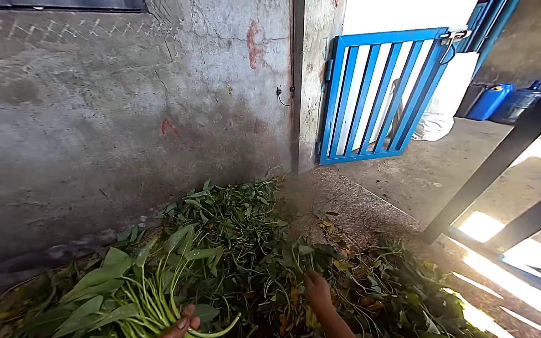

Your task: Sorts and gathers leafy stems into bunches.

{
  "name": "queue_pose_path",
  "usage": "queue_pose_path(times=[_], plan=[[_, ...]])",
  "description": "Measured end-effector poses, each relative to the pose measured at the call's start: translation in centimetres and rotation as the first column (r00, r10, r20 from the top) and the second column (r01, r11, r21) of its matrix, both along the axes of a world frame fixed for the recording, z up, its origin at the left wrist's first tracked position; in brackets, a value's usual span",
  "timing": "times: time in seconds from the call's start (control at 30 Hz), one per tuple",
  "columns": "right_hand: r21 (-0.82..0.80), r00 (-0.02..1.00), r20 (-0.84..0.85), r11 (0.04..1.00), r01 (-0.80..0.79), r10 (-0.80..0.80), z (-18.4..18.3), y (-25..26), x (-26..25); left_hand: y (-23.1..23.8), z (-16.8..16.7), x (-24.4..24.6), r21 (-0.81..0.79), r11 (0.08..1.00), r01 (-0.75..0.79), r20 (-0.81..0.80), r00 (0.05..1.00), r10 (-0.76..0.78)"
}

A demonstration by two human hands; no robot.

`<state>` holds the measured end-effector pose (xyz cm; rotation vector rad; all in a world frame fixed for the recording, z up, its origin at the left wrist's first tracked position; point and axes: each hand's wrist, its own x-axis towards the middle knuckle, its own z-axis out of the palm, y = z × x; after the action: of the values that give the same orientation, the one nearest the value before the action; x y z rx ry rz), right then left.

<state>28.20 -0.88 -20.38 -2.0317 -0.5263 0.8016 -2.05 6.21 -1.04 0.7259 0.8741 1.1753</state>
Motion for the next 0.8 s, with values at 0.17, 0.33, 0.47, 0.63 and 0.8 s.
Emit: queue_pose_path(times=[0.17,0.33,0.47,0.63,0.8], plan=[[0.542,0.990,-0.140,0.836,0.083,-0.008,5.3,-3.0,-4.6,-1.0,-0.1,1.5,-0.064,0.997,-0.046,-0.072,0.997,0.042],[0.695,0.967,-0.065,0.707,-0.133,0.246,9.5,-5.6,-9.9,-1.6,-0.4,2.3,-0.137,0.986,-0.090,-0.085,0.993,0.079],[0.750,0.909,0.058,0.583,-0.313,0.414,10.4,-6.2,-12.8,-1.8,0.0,2.0,-0.152,0.986,-0.074,-0.062,0.996,0.065],[0.691,0.867,0.244,0.550,-0.470,0.434,10.8,-6.3,-14.1,-1.9,0.3,0.9,-0.069,0.998,0.007,0.025,1.000,-0.005],[0.647,0.822,0.335,0.521,-0.556,0.460,11.5,-6.6,-13.9,-2.4,0.5,0.0,0.000,0.999,0.049,0.002,0.999,-0.049]])
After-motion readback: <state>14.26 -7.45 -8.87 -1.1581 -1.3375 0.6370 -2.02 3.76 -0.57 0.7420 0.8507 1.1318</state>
